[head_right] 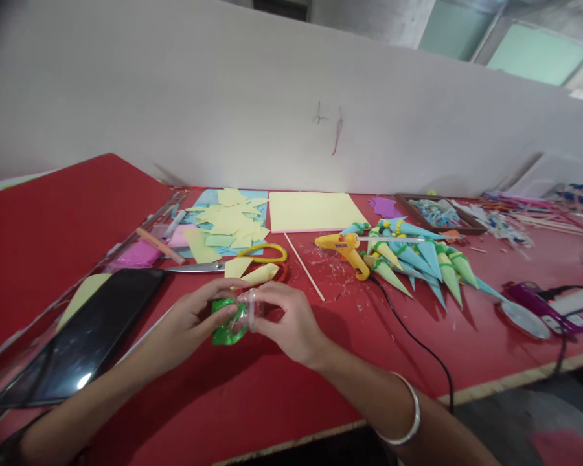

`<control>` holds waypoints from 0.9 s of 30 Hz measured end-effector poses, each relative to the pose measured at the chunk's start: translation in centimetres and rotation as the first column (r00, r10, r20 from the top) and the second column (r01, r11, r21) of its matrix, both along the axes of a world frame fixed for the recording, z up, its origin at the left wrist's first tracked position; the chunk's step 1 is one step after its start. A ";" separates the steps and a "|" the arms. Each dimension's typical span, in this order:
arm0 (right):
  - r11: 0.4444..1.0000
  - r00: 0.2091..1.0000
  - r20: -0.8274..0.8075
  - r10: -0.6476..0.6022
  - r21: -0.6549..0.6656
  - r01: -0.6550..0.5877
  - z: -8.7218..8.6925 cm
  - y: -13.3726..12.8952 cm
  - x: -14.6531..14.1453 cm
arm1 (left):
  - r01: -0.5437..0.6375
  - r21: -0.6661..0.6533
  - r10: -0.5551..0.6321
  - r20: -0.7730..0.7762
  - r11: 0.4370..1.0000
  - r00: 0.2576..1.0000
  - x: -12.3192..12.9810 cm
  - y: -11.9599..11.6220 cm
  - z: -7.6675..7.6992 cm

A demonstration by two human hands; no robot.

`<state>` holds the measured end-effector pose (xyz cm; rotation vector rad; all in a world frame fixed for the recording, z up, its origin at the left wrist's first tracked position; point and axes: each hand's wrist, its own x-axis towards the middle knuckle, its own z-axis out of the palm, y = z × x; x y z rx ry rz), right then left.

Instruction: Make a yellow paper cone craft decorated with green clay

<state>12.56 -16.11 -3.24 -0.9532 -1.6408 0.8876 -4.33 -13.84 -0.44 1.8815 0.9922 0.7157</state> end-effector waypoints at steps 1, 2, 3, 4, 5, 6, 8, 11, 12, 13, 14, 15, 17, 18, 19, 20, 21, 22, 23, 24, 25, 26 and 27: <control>1.000 1.000 0.013 -0.015 0.018 0.015 0.1 0.0 0.0 | 0.003 -0.006 -0.003 -0.004 1.000 1.000 0.0 0.0 0.0; 0.999 0.999 0.019 -0.029 0.030 0.029 0.1 0.0 0.0 | 0.010 -0.012 -0.010 -0.003 1.000 1.000 0.0 0.0 -0.1; 0.999 0.999 0.019 -0.037 0.035 0.036 0.1 0.0 0.0 | 0.018 -0.016 -0.018 0.005 1.000 1.000 -0.1 0.0 -0.2; 0.999 0.999 0.016 -0.038 0.036 0.038 0.2 0.0 0.0 | 0.024 -0.021 -0.024 0.018 0.999 1.000 -0.2 0.1 -0.3; 0.999 0.999 0.012 -0.037 0.034 0.037 0.2 0.0 0.0 | 0.027 -0.027 -0.026 0.031 0.999 0.999 -0.3 0.2 -0.4; 0.999 0.999 0.009 -0.038 0.035 0.038 0.2 0.0 0.1 | 0.025 -0.034 -0.023 0.045 0.999 0.999 -0.4 0.3 -0.5; 0.997 0.999 0.006 -0.053 0.058 0.052 0.2 0.1 0.2 | 0.010 -0.045 -0.008 0.066 0.999 0.998 -0.6 0.5 -0.7; 0.991 0.996 -0.015 -0.089 0.096 0.090 0.2 0.2 0.3 | -0.050 -0.020 0.051 0.073 0.999 0.996 -0.9 0.8 -0.7; 0.990 0.995 -0.032 -0.094 0.098 0.097 0.2 0.3 0.4 | -0.075 0.002 0.075 0.072 0.997 0.995 -1.0 0.9 -0.6; 0.991 0.994 -0.051 -0.097 0.088 0.101 0.3 0.3 0.4 | -0.100 0.023 0.098 0.071 0.995 0.993 -1.1 1.1 -0.5; 0.992 0.992 -0.073 -0.099 0.069 0.104 0.3 0.4 0.4 | -0.125 0.043 0.121 0.074 0.991 0.990 -1.3 1.3 -0.4; 0.993 0.989 -0.102 -0.104 0.043 0.109 0.3 0.4 0.4 | -0.149 0.059 0.144 0.077 0.987 0.987 -1.4 1.5 -0.3; 0.992 0.974 -0.193 -0.121 -0.041 0.116 0.2 0.6 0.4 | -0.204 0.090 0.196 0.093 0.975 0.976 -1.9 2.0 0.0; 0.989 0.957 -0.258 -0.132 -0.094 0.111 0.1 0.7 0.4 | -0.235 0.109 0.224 0.101 0.966 0.969 -2.1 2.3 0.1; 0.985 0.934 -0.330 -0.138 -0.145 0.095 0.0 0.8 0.5 | -0.267 0.136 0.254 0.108 0.954 0.961 -2.3 2.6 0.2; 0.980 0.905 -0.402 -0.139 -0.189 0.067 -0.1 0.9 0.5 | -0.294 0.162 0.278 0.110 0.942 0.954 -2.6 2.9 0.2; 0.974 0.876 -0.463 -0.136 -0.224 0.032 -0.2 1.1 0.5 | -0.318 0.189 0.302 0.109 0.929 0.947 -2.8 3.1 0.3; 0.969 0.852 -0.509 -0.125 -0.249 -0.007 -0.3 1.2 0.6 | -0.338 0.215 0.323 0.101 0.916 0.941 -3.0 3.2 0.3; 0.963 0.835 -0.540 -0.109 -0.265 -0.045 -0.3 1.3 0.7 | -0.354 0.237 0.343 0.089 0.905 0.935 -3.1 3.4 0.3; 0.958 0.825 -0.558 -0.094 -0.276 -0.078 -0.4 1.3 0.7 | -0.367 0.260 0.361 0.073 0.893 0.930 -3.3 3.5 0.2; 0.952 0.823 -0.563 -0.079 -0.286 -0.104 -0.5 1.4 0.8 | -0.381 0.282 0.381 0.055 0.881 0.923 -3.4 3.7 0.2; 0.947 0.826 -0.560 -0.066 -0.295 -0.125 -0.5 1.4 0.8 | -0.395 0.305 0.404 0.035 0.866 0.914 -3.6 3.8 0.1; 0.943 0.830 -0.555 -0.057 -0.303 -0.138 -0.5 1.5 0.8 | -0.408 0.329 0.428 0.013 0.852 0.904 -3.8 4.0 0.0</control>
